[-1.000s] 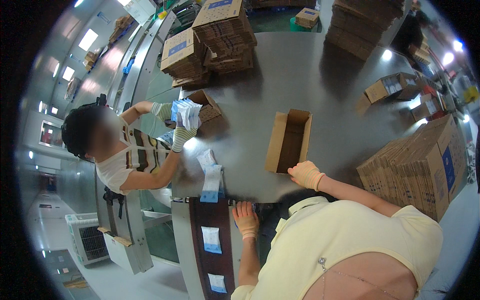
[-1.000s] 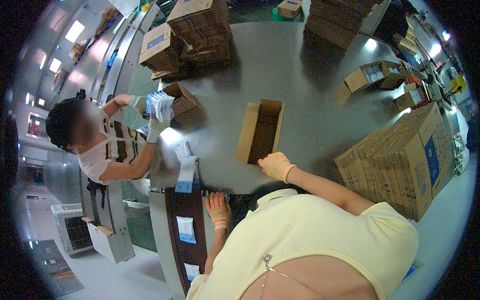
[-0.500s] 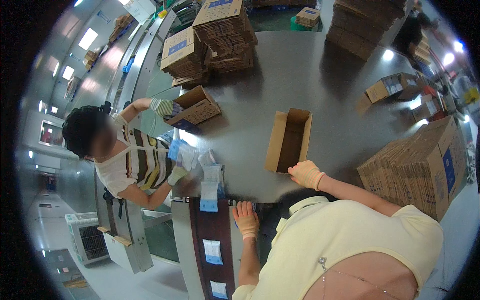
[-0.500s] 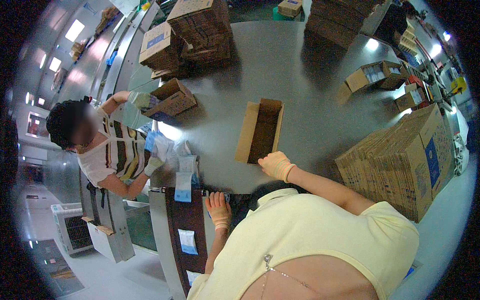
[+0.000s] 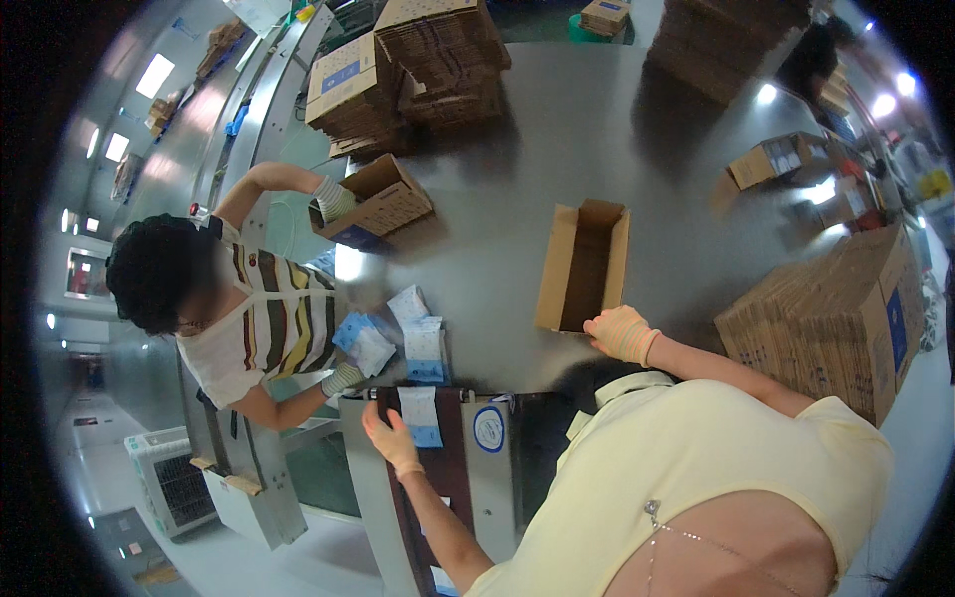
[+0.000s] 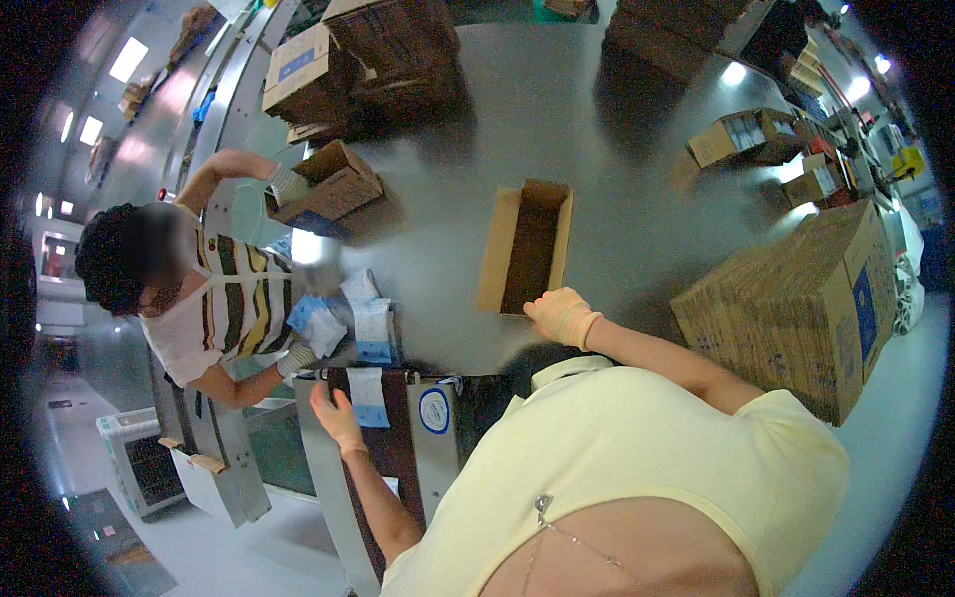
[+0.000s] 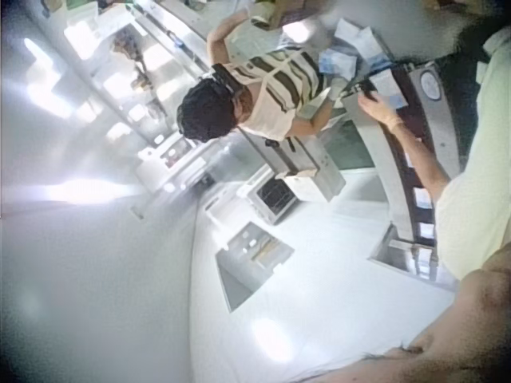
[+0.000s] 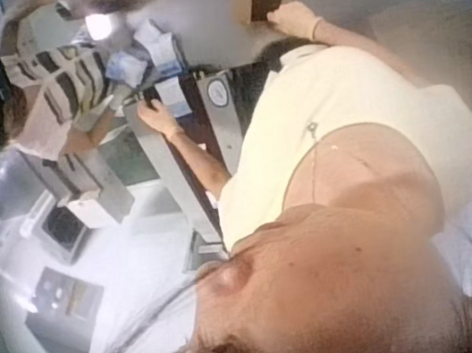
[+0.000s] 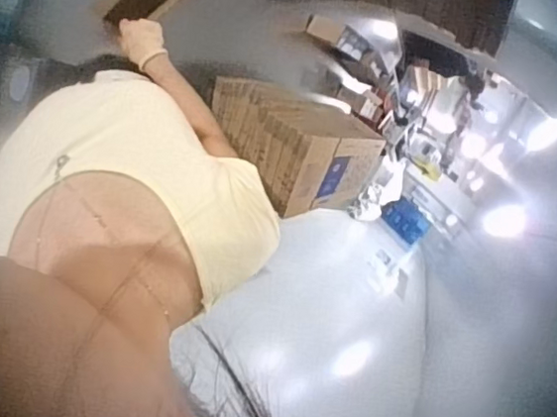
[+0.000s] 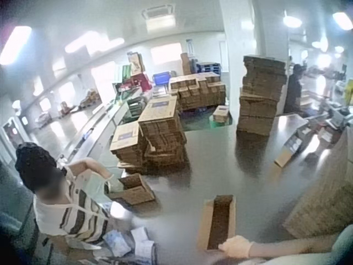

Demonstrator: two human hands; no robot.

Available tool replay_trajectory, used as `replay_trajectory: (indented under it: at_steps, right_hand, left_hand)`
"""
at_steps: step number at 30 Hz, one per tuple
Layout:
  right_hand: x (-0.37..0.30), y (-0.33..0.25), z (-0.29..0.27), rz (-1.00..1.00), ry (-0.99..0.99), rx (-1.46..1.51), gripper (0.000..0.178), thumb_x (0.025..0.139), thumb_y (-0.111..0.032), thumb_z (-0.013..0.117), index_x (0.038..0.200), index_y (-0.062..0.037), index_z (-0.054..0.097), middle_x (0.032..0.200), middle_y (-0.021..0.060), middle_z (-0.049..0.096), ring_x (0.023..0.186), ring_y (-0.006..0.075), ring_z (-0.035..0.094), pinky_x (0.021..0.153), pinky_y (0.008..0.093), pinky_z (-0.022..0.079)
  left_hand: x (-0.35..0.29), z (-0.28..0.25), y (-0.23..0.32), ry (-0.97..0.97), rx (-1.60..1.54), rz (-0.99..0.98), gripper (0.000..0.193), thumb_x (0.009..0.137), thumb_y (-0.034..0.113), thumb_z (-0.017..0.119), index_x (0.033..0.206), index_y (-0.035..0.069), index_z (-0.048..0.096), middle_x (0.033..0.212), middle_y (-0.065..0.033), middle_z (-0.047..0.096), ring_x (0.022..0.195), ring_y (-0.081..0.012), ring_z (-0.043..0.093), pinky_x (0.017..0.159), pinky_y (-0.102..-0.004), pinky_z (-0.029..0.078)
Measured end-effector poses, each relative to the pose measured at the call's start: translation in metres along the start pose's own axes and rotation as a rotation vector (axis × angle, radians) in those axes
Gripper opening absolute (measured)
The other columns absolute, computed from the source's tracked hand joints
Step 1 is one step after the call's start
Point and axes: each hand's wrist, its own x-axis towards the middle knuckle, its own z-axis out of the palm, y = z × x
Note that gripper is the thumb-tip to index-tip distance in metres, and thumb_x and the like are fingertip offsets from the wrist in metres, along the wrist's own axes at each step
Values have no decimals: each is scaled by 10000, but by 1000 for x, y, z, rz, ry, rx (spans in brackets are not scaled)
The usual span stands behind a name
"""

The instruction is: The person repeatedly picks up small white packets from a table and places them into a cardboard box. The camera shakes violently throughout the process, making the view unstable. The person also handles the cardboard box, opening and closing it as they pack.

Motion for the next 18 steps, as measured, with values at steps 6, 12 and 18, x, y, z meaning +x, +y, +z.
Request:
replay_trajectory:
  at_steps: [6,12,18]
  right_hand:
    - [4,-2,-5,-13,-48,-10,194,854,-249,600,941,-79,634,817,106,685,794,277,676,662,401,541]
    - [2,-5,-6,-4,-27,13,184,862,-242,599,938,-78,635,820,99,684,796,277,673,667,405,539]
    - [-10,12,5,-20,-13,42,160,862,-220,592,931,-83,638,821,89,686,801,277,673,666,395,537]
  left_hand:
    - [89,29,-14,-422,-501,-349,431,870,272,614,1154,-50,577,1052,-106,614,976,-212,558,843,-331,432]
    - [122,121,-17,-912,-337,-437,541,692,323,788,1065,-45,652,988,-108,664,855,-208,602,787,-331,458]
    - [87,151,151,-635,384,326,475,637,309,806,998,72,607,962,-130,641,915,-278,626,787,-397,497]
